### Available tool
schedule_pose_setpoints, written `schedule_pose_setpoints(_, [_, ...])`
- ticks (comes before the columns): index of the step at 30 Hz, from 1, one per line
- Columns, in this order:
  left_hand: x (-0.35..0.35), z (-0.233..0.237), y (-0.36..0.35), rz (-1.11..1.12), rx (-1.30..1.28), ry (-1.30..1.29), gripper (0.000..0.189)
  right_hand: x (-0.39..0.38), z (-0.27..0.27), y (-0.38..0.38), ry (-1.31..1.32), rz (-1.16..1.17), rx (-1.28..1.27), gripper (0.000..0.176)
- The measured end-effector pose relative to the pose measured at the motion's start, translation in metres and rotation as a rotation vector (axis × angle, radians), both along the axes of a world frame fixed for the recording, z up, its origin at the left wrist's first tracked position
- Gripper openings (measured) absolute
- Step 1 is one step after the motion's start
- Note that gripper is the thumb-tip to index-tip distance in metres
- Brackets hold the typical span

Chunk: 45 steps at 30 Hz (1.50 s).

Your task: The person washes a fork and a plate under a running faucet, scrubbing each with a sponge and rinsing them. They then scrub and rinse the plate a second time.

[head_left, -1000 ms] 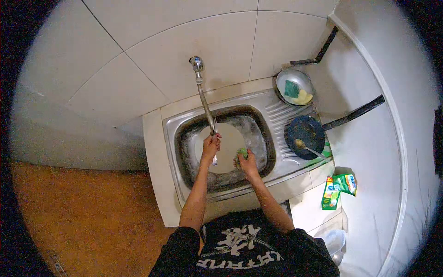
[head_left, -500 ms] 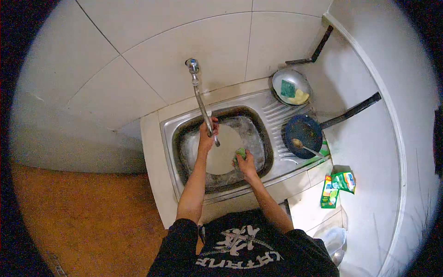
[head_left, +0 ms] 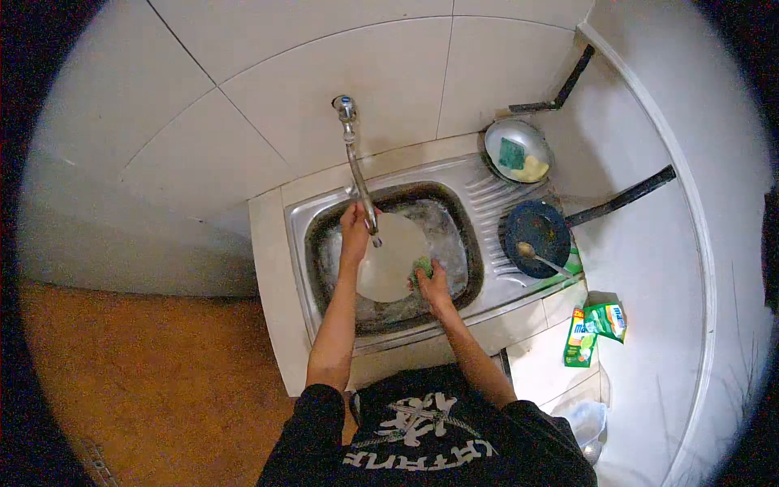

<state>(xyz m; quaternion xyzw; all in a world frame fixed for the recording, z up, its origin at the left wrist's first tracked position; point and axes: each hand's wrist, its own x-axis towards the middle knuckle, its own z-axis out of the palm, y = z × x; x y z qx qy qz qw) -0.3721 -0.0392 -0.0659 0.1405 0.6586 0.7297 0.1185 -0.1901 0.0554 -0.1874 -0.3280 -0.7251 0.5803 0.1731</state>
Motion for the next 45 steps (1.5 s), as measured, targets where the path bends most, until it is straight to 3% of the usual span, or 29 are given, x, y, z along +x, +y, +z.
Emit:
schedule_pose_setpoints(5, [-0.004,0.023,0.001,-0.005,-0.063,-0.125,0.030,0.001,0.013,0.003,0.000,0.046,-0.060,0.024])
schedule_pose_setpoints(7, [-0.001,0.029,0.005,0.011,0.036,-0.155,0.030,0.003,0.075,0.002,0.087,0.028,-0.581,0.022])
schedule_pose_setpoints(8, [0.000,0.029,0.006,0.032,0.137,-0.185,0.030,0.003,0.070,0.002,0.088,0.027,-0.581,0.022])
schedule_pose_setpoints(10, [0.002,0.030,0.004,-0.014,0.086,-0.147,0.029,-0.001,0.056,0.002,0.097,0.035,-0.474,0.019])
schedule_pose_setpoints(12, [0.006,0.029,0.002,-0.059,0.037,-0.109,0.029,-0.004,0.014,0.002,0.074,0.034,-0.370,0.019])
schedule_pose_setpoints(16, [0.030,0.025,0.003,-0.043,0.219,-0.214,0.026,-0.004,-0.051,-0.001,0.090,-0.011,-0.130,0.017])
schedule_pose_setpoints(20, [0.039,0.005,-0.002,-0.106,0.154,-0.153,0.025,-0.002,-0.022,0.001,0.041,0.013,0.030,0.017])
schedule_pose_setpoints(22, [0.046,0.000,-0.003,-0.111,0.120,-0.173,0.026,0.000,-0.010,0.000,0.080,0.018,-0.122,0.017])
schedule_pose_setpoints(25, [0.050,-0.008,-0.008,-0.142,0.093,-0.234,0.029,-0.003,-0.038,0.000,0.031,0.028,-0.068,0.018])
schedule_pose_setpoints(28, [0.053,-0.009,-0.010,-0.187,0.087,-0.282,0.032,-0.001,0.025,-0.004,0.075,-0.029,-0.250,0.017])
schedule_pose_setpoints(31, [0.058,-0.005,-0.010,-0.201,0.062,-0.289,0.034,-0.005,-0.010,0.001,0.049,0.025,-0.151,0.017])
schedule_pose_setpoints(32, [0.059,-0.004,-0.010,-0.196,0.049,-0.292,0.035,-0.004,0.006,0.000,0.050,0.025,-0.151,0.017])
schedule_pose_setpoints(34, [0.060,-0.009,-0.012,-0.205,0.055,-0.292,0.035,-0.001,0.065,-0.002,0.054,-0.019,-0.486,0.017])
schedule_pose_setpoints(35, [0.061,-0.008,-0.013,-0.213,0.063,-0.294,0.035,-0.002,0.068,-0.001,0.055,-0.019,-0.486,0.017])
schedule_pose_setpoints(37, [0.067,-0.005,-0.015,-0.203,0.062,-0.350,0.035,-0.002,0.075,0.002,0.179,-0.085,-0.857,0.018])
schedule_pose_setpoints(38, [0.069,-0.003,-0.017,-0.192,0.063,-0.407,0.035,-0.001,0.078,0.000,0.179,-0.084,-0.858,0.018])
schedule_pose_setpoints(40, [0.071,-0.016,-0.020,-0.223,0.073,-0.411,0.035,0.000,0.086,-0.004,0.098,-0.030,-0.555,0.018])
schedule_pose_setpoints(41, [0.073,-0.020,-0.023,-0.255,0.084,-0.416,0.034,-0.001,0.075,-0.004,0.098,-0.029,-0.556,0.018])
schedule_pose_setpoints(43, [0.081,-0.016,-0.025,-0.262,0.125,-0.405,0.034,-0.005,0.031,-0.003,0.026,-0.012,-0.243,0.020])
schedule_pose_setpoints(45, [0.087,-0.014,-0.028,-0.271,0.166,-0.395,0.033,-0.005,0.009,-0.004,0.058,-0.007,-0.203,0.020])
